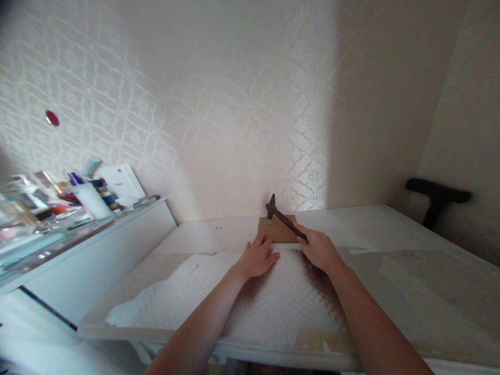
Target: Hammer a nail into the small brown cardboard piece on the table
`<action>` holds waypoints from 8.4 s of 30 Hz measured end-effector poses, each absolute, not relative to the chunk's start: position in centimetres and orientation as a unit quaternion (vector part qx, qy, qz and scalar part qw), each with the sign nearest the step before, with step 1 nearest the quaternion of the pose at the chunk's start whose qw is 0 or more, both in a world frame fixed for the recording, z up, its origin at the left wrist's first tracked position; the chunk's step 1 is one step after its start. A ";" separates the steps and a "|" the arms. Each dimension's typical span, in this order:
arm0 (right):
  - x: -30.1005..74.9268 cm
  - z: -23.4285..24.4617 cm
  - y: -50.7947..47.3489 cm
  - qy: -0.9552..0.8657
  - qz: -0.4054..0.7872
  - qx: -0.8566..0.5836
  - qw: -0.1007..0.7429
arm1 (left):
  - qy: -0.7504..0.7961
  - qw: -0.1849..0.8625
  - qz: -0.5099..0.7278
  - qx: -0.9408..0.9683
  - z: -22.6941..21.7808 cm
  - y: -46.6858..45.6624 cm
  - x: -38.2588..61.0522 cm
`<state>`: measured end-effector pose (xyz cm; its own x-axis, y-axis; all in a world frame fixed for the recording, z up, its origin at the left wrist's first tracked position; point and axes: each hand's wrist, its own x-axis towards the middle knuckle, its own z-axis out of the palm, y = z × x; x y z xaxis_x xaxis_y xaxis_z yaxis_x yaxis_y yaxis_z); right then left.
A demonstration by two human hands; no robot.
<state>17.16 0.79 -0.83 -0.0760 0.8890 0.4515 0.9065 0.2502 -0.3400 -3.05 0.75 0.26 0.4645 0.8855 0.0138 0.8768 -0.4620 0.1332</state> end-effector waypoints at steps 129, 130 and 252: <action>17.8 -0.7 0.8 -0.727 0.006 -0.622 0.290 | 0.515 0.048 0.038 0.855 0.4 0.7 -2.9; 17.8 -0.7 0.8 -0.731 0.008 -0.619 0.288 | 0.515 0.046 0.039 0.855 0.4 0.6 -2.9; 13.1 -0.7 0.9 -0.776 0.002 -0.591 0.219 | 0.849 -0.003 0.076 0.523 3.0 12.2 -18.0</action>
